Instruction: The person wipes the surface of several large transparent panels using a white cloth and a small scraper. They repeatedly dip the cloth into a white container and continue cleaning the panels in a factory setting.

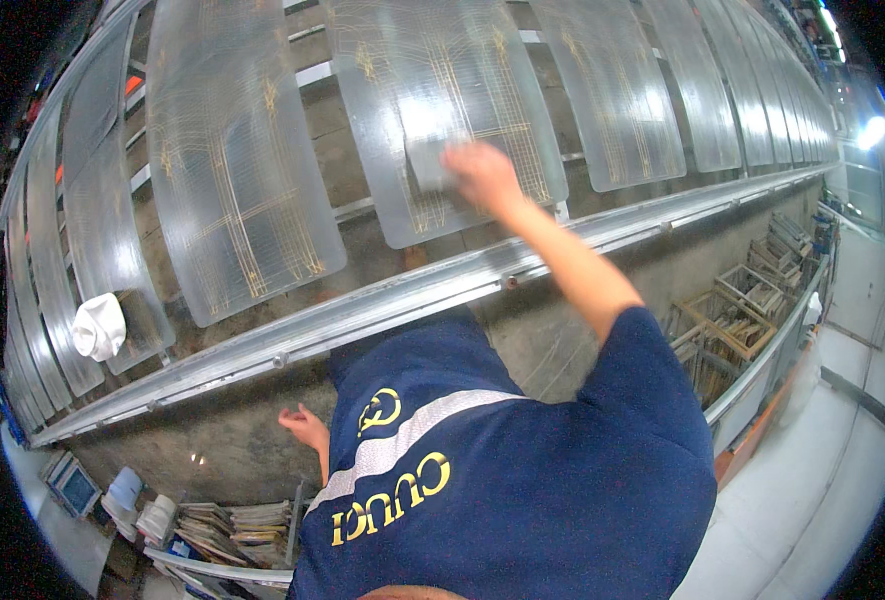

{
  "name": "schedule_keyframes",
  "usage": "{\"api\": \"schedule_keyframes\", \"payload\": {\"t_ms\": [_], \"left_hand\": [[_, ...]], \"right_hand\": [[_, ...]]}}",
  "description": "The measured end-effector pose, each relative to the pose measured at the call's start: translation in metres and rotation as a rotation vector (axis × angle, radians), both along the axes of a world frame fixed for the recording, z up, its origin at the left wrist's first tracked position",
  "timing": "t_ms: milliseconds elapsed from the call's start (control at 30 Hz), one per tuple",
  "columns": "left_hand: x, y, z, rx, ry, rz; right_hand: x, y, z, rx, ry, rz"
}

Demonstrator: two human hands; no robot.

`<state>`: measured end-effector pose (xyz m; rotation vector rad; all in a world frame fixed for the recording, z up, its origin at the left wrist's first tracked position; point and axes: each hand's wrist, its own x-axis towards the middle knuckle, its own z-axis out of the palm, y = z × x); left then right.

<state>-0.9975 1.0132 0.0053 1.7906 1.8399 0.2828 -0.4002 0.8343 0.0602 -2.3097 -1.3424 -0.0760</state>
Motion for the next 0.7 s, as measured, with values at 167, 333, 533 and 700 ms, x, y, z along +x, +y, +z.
{"api": "schedule_keyframes", "payload": {"t_ms": [167,333,533,700], "left_hand": [[0.012,-0.024,-0.018,-0.032,0.024,0.086],[0.024,-0.007,-0.022,0.034,0.003,0.119],[0.064,0.007,-0.002,0.075,-0.033,0.118],[0.052,-0.024,-0.010,-0.021,0.038,0.111]], "right_hand": [[-0.090,-0.077,0.038,-0.122,0.124,-0.001],[0.069,-0.002,0.041,0.020,0.062,-0.005],[0.232,0.037,0.026,-0.111,0.015,-0.124],[0.108,-0.070,0.008,-0.068,0.055,0.092]]}}
